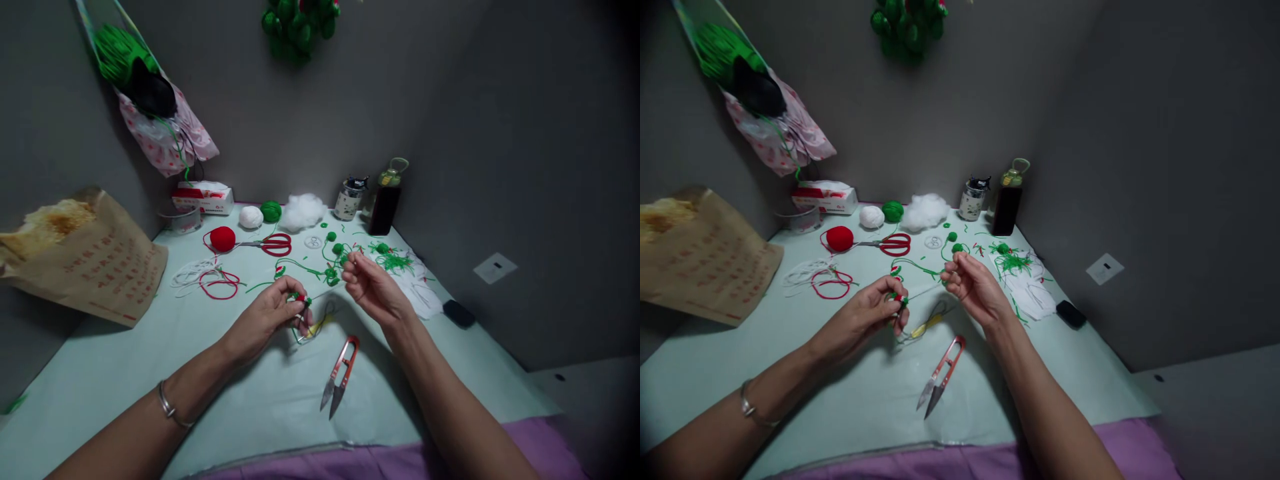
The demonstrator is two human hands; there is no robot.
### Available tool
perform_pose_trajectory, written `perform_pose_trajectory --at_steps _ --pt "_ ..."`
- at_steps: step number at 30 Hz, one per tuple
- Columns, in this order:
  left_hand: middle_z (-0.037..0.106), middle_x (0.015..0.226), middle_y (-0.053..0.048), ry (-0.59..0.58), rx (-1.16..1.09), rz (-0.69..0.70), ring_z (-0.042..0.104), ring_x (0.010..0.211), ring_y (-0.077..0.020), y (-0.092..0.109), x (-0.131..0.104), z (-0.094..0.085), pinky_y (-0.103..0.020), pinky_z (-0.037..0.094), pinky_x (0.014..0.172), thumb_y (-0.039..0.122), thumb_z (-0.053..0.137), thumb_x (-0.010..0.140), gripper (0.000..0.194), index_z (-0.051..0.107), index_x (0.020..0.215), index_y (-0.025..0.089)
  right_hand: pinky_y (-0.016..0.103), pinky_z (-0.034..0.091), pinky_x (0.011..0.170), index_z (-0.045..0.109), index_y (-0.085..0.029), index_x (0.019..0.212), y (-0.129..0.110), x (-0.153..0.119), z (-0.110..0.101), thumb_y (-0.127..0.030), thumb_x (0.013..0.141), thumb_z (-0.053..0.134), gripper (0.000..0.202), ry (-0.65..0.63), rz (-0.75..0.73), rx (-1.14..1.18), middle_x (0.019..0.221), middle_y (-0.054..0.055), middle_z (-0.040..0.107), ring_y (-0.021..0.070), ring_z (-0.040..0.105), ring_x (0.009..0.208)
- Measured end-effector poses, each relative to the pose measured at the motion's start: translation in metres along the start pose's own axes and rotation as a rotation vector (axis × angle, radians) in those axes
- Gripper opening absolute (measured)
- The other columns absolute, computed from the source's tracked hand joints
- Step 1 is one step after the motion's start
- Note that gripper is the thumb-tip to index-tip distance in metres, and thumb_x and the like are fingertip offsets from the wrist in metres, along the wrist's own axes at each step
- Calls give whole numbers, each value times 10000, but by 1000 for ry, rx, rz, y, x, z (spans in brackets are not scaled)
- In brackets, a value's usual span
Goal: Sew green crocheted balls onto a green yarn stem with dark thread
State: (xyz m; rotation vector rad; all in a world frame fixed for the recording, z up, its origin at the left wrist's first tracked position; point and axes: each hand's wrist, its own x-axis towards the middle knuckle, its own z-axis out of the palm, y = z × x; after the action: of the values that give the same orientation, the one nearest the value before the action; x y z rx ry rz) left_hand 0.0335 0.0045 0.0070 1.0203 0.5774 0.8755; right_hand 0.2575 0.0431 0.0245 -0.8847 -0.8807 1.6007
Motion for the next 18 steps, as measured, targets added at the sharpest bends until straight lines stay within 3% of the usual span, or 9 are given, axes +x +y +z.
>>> perform_pose_trajectory --at_steps 2,5,8,10,13,15,18 --pt "520 648 40 -6 -53 -37 470 552 -85 2 -1 0 -183 329 458 298 707 839 220 530 933 208 113 308 353 525 -194 787 -12 -1 -12 -312 771 774 276 -3 -9 11 603 -73 447 36 410 432" --pt "417 602 67 -2 -101 -68 311 489 -54 6 -2 -2 -172 151 400 282 731 819 237 536 924 199 103 239 322 450 -193 688 -34 1 -46 -219 823 709 293 159 -151 -14 543 -103 303 18 202 374" --pt "407 577 73 12 -93 -67 273 474 -50 11 -3 -2 -180 139 406 294 738 810 248 537 916 196 100 234 320 347 -203 619 -53 5 -82 -216 875 642 391 254 -256 -24 504 -109 226 30 127 374" --pt "436 561 69 25 -69 -70 289 463 -54 12 -3 -1 -186 162 407 309 734 811 247 536 911 200 107 238 326 381 -199 618 -54 8 -88 -231 881 634 367 272 -285 -46 494 -101 263 34 151 377" --pt "514 554 50 32 -23 -79 354 451 -64 11 -3 0 -191 210 407 324 712 827 233 535 921 206 137 287 362 590 -184 765 -35 6 -62 -246 854 672 137 226 -262 -94 601 -49 502 33 278 416" --pt "586 597 28 41 10 -72 404 455 -63 10 -2 -2 -191 255 421 321 702 835 223 538 929 205 180 331 403 683 -150 907 -16 -1 -29 -287 850 691 149 109 -199 -170 769 24 639 41 361 461" --pt "647 707 0 91 57 -54 451 486 -60 8 1 -5 -197 322 460 306 715 822 211 574 928 192 237 422 557 692 -157 1114 4 -19 13 -408 969 532 332 -322 -50 -584 736 25 644 102 524 588"
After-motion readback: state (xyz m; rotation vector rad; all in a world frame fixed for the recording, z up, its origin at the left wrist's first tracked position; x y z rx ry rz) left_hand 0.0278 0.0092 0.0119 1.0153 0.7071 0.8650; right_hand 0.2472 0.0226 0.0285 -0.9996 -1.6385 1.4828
